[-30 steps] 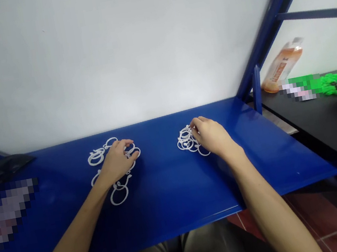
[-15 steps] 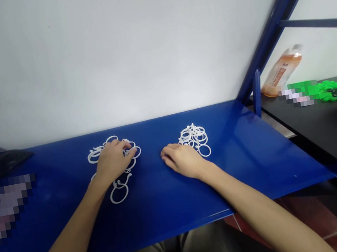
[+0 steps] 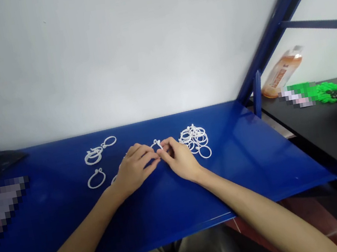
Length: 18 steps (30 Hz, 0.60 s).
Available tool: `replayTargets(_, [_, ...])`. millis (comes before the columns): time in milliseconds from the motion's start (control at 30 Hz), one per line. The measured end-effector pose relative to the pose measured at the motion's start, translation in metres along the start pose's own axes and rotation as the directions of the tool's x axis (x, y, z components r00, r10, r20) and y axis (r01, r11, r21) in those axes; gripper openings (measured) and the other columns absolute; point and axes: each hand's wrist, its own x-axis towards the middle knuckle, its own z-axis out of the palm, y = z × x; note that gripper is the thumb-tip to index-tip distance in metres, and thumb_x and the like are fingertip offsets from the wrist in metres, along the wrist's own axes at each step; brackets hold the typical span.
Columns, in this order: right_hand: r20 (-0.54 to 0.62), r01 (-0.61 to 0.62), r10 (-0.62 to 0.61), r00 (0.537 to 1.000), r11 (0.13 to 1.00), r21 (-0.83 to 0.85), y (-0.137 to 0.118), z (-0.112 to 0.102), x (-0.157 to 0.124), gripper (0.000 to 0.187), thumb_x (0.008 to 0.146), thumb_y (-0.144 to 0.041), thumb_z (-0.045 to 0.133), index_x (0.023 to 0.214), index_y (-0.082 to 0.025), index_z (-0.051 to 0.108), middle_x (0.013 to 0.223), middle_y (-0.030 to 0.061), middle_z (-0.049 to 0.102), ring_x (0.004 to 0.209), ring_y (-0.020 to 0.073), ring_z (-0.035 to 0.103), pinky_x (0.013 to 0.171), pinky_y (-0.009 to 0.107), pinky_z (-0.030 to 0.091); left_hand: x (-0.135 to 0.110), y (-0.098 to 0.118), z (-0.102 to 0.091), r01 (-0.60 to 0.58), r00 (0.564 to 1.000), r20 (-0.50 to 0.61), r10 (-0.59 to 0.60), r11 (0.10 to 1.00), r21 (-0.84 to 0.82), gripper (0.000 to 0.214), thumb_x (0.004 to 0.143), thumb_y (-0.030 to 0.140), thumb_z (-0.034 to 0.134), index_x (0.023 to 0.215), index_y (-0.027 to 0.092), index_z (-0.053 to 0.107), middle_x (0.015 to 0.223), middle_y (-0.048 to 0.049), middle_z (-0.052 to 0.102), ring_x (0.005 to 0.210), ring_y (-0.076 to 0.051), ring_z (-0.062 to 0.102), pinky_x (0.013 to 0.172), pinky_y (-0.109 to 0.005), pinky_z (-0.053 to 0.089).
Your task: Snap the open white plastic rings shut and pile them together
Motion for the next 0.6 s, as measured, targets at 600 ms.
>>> replayTargets(600, [-0.040,0.073,-0.076,0.996,0.994,-0.086,0.0016,-0.0070,0.0012,0.013,0.095,-0.029,0.055,0.096,-0.019,0.064,0.070,-0.0018,0.067,0.057,0.0114,0.059,0.057,0.024,0.046,-0.0069,0.0127,0.0054,0.465,0.872,0.339,-0.354,0.814,-0.347,0.070,0.088,0.037,0.064,0.148,0.020,0.032,0.116,-0.0092,0.067,0.119,-0.028,0.058,0.106,-0.047,0.041])
